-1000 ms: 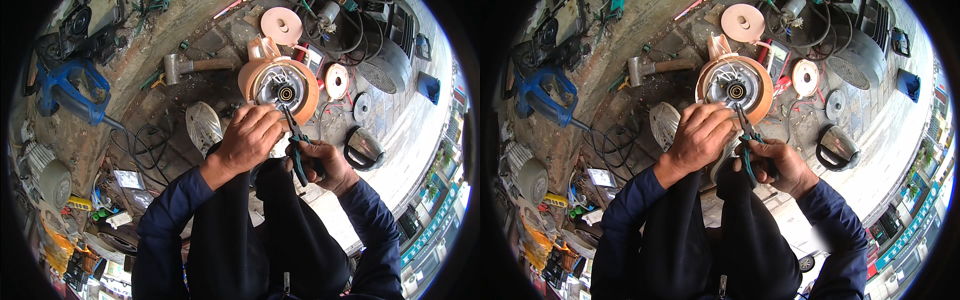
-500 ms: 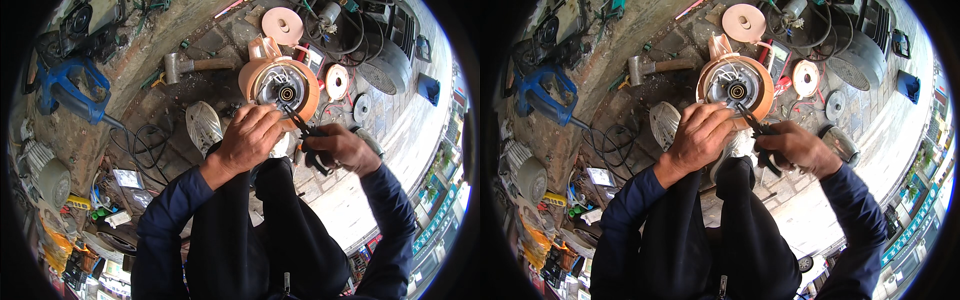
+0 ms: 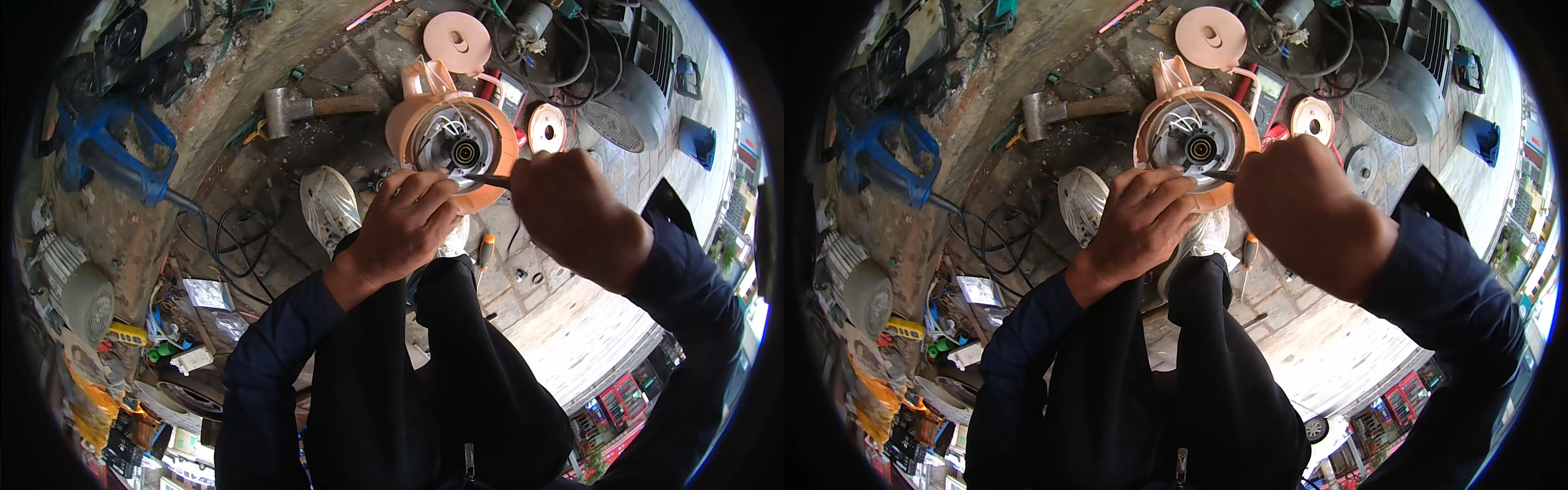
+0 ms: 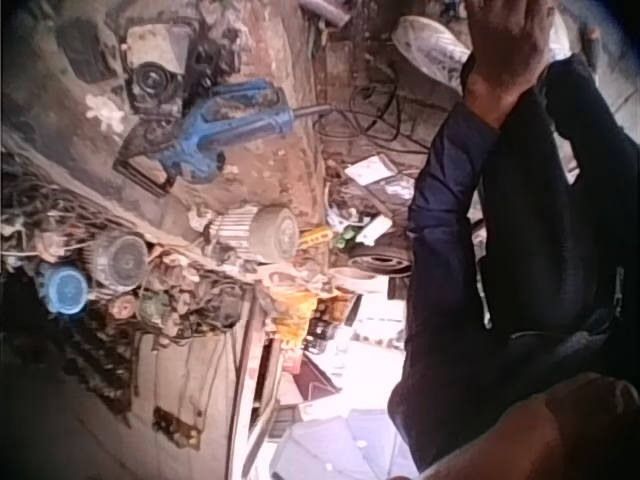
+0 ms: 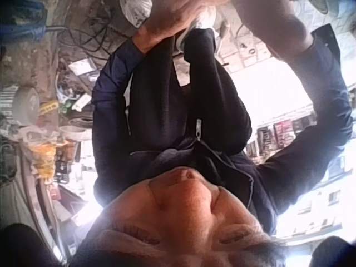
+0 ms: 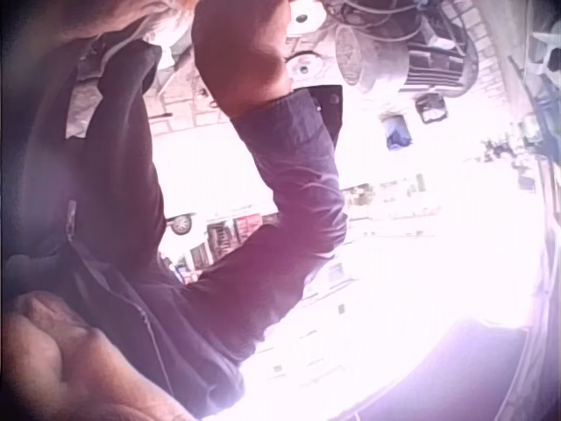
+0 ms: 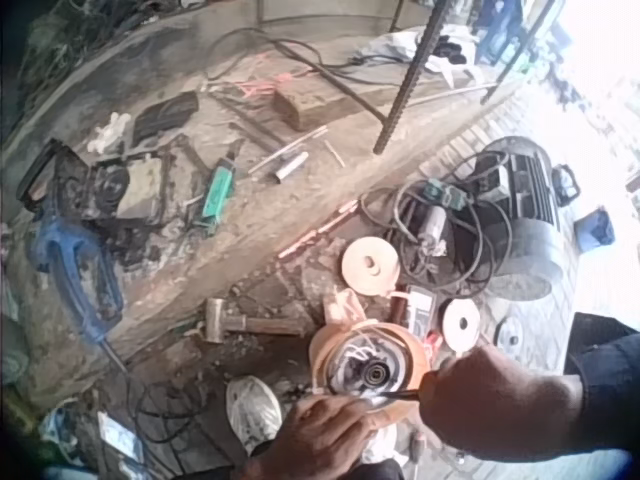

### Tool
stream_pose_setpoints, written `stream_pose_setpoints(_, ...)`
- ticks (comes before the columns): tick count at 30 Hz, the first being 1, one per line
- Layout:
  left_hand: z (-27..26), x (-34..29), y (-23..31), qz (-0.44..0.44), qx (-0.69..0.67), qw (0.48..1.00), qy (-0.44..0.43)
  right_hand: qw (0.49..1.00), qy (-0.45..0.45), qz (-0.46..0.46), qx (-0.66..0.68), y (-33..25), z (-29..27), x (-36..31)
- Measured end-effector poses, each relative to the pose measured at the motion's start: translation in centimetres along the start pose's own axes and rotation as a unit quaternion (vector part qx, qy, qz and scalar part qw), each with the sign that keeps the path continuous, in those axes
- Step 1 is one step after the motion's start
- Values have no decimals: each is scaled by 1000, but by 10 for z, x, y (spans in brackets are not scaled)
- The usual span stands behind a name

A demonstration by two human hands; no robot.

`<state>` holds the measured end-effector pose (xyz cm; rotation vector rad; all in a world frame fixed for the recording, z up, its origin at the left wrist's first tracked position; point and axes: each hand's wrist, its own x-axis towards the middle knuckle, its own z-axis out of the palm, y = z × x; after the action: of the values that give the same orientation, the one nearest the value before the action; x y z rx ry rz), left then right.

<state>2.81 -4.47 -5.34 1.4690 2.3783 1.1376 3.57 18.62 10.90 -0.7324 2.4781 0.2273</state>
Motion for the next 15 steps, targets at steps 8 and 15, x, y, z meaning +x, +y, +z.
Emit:
stream_pose_setpoints(8,-2,1,0,0,-5,1000,3,623,-223,275,697,1,43,-19)
stream_pose_setpoints(15,-1,1,1,2,-12,1000,16,235,-118,310,914,-50,78,-27)
